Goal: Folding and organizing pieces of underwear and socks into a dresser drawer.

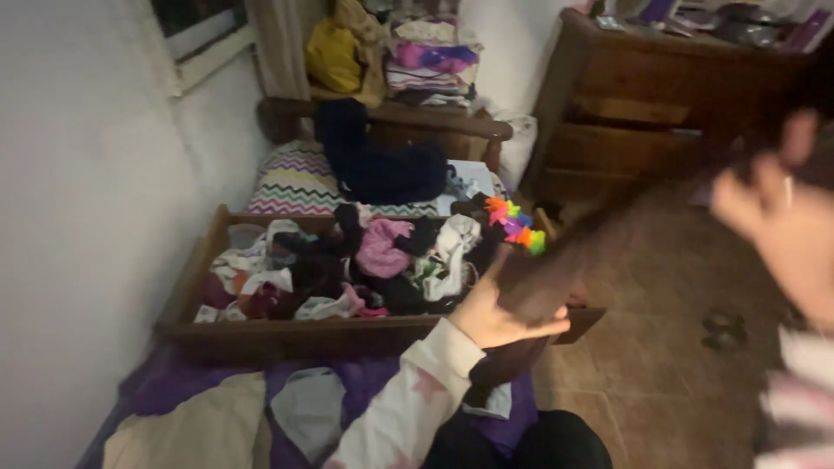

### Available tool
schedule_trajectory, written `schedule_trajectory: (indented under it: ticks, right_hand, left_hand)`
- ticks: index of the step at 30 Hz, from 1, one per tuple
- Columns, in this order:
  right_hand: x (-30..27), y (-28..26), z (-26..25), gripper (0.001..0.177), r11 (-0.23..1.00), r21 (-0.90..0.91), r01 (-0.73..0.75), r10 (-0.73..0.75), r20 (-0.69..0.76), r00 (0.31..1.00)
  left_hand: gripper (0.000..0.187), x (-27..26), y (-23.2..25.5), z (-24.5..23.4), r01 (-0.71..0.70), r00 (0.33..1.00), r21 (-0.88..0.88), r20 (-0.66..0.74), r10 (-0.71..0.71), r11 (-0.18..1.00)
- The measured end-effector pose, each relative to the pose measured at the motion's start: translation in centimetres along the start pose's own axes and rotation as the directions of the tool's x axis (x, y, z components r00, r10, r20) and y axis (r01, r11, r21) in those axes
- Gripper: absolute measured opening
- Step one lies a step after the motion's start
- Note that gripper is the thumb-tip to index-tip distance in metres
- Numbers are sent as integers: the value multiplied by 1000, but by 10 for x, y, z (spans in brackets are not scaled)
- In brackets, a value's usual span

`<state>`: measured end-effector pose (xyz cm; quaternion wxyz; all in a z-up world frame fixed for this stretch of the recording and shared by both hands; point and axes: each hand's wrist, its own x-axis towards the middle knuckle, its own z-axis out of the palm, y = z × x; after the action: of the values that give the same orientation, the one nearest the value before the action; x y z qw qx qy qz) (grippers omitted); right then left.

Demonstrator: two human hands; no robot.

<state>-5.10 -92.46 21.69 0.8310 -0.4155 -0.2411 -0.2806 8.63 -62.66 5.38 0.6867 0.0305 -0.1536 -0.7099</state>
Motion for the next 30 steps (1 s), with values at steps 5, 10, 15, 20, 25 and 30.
schedule_trajectory:
  ticks: [5,10,15,20,25,30]
  right_hand:
    - [-172,-56,-53,52,590,-763,-265,183,-193,964]
    - [-231,51,-1,48,414,-829,-375,-54,-434,899]
    - [-253,125,-19,33,489,-836,-248,-221,-394,892]
    - [-274,129,-51,28,544,-810,-220,-480,-515,711]
    - [-225,106,32,15,650,-625,-432,-206,-692,692]
    - [-280,136,-34,28,619,-627,-473,-11,-609,793]
  left_hand:
    - [35,35,-17,32,-392,902,488,38,430,779]
    - [28,77,-73,-5,-226,874,869,-19,486,440]
    - [57,90,-98,-56,-137,973,910,50,224,392]
    - [28,63,-85,-9,-169,854,857,-119,506,487]
    - [28,68,-97,-52,-197,894,931,42,447,308]
    - [25,54,-103,-25,-162,866,942,279,415,-294]
